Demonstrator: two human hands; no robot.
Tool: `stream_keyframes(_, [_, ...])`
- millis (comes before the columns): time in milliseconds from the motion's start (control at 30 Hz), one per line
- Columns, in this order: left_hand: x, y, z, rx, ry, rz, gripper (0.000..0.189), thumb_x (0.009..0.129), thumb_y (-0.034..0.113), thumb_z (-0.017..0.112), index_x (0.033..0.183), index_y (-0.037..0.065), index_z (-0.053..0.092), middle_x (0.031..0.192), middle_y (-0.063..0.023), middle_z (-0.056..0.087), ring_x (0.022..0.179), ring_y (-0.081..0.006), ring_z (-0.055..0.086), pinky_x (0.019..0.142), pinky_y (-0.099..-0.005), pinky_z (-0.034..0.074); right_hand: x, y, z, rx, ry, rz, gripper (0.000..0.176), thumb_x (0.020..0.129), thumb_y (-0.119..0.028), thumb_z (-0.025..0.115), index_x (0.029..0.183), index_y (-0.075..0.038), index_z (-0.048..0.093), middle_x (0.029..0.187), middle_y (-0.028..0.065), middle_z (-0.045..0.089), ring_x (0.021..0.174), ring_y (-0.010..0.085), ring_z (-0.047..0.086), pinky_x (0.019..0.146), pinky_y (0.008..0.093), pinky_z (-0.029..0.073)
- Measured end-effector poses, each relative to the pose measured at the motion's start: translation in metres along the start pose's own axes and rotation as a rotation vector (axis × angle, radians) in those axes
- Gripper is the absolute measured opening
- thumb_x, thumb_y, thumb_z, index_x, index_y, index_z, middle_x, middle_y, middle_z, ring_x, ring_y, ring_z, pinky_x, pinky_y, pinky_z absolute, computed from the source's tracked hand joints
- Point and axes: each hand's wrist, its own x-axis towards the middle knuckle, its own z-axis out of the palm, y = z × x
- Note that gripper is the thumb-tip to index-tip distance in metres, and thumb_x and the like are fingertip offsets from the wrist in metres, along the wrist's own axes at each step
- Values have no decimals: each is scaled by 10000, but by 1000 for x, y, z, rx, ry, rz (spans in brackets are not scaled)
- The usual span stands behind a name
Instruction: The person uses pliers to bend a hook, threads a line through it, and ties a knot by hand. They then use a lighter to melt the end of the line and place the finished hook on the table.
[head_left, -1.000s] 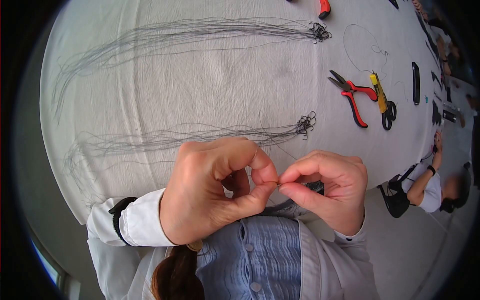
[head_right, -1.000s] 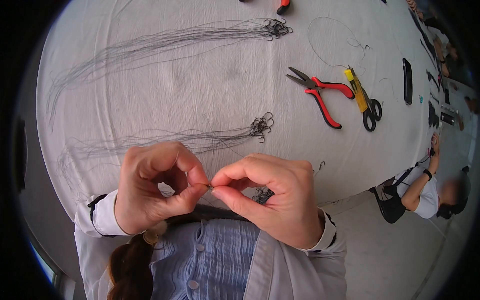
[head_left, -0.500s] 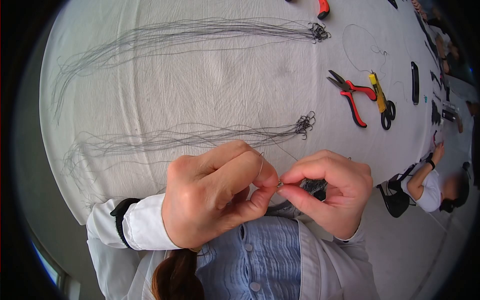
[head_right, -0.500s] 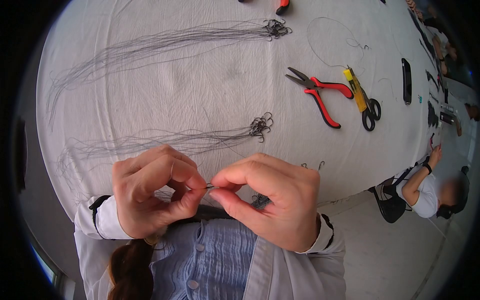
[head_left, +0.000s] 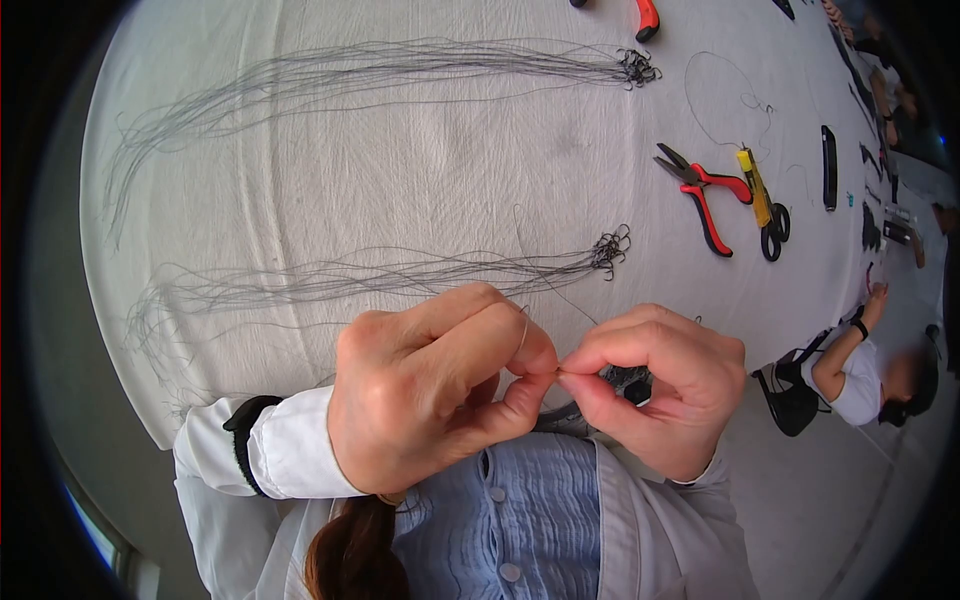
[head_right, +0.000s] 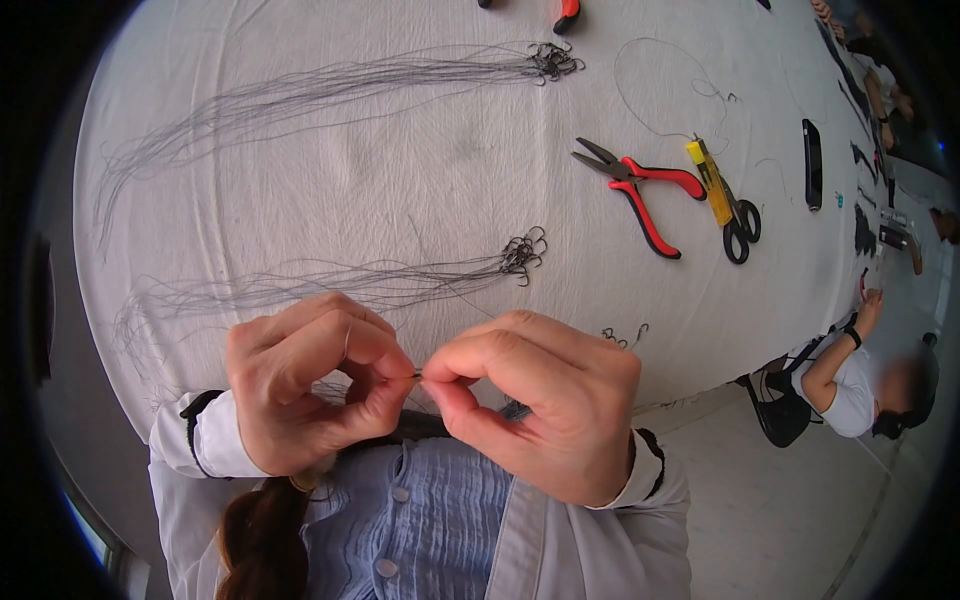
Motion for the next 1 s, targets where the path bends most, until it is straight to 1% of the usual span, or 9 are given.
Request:
stream_keyframes(33, [0,0,-1,1,0,1,109,690,-24,697,709,9,594,705,-67,599,596,-118,591,474,-218,466,0,0,0,-2,5,-11,178,605,79,691,736,-19,619,672,62,618,584,135,613,504,231,468])
stream_keyframes(100, [0,0,-1,-156,-49,-105,87,714,-18,683,739,-2,601,747,-69,597,630,-112,602,516,-218,492,0,0,0,-5,12,-23,178,602,83,685,731,-17,612,667,62,613,582,133,611,504,230,467])
stream_keyframes(200, [1,-1,0,-285,-45,-190,64,741,-11,662,769,-8,605,790,-69,594,675,-110,609,564,-217,512,0,-1,-1,20,26,-4,175,600,87,678,725,-10,602,666,65,610,579,128,609,508,224,465])
stream_keyframes(300, [3,-2,-2,-266,-76,-116,46,760,-5,646,789,-6,610,803,-64,596,706,-108,612,587,-215,522,0,0,-3,29,13,-6,173,606,88,678,731,-4,602,670,64,611,582,122,609,515,219,466])
stream_keyframes(633, [3,-5,-3,-228,-101,-93,76,733,32,669,783,24,612,781,-74,594,706,-176,597,644,-275,464,0,0,-4,92,-51,26,148,653,82,672,753,0,599,709,58,613,600,114,619,534,212,475])
stream_keyframes(700, [4,-9,-1,-161,-78,28,82,742,35,662,795,24,600,796,-76,607,724,-176,604,655,-277,470,0,-1,-4,89,-48,33,148,654,82,672,752,-1,597,707,57,611,600,114,620,534,212,476])
stream_keyframes(833, [2,-6,1,-179,-96,-26,91,748,34,657,807,25,588,840,-88,626,756,-188,613,676,-285,473,0,0,-4,87,-52,38,147,657,74,672,749,-8,592,698,53,601,596,112,620,529,211,477])
stream_keyframes(900, [1,-5,1,-235,-128,-101,86,759,48,652,802,25,581,878,-107,637,789,-190,620,692,-286,477,-1,1,-5,90,-59,49,147,658,71,672,748,-9,590,695,52,598,595,112,620,527,210,477])
stream_keyframes(1000, [1,-7,1,-265,-136,-115,75,777,69,642,790,28,581,906,-122,638,804,-201,626,709,-289,482,0,2,-5,84,-67,44,147,658,68,672,748,-13,587,694,51,596,590,111,617,525,210,479])
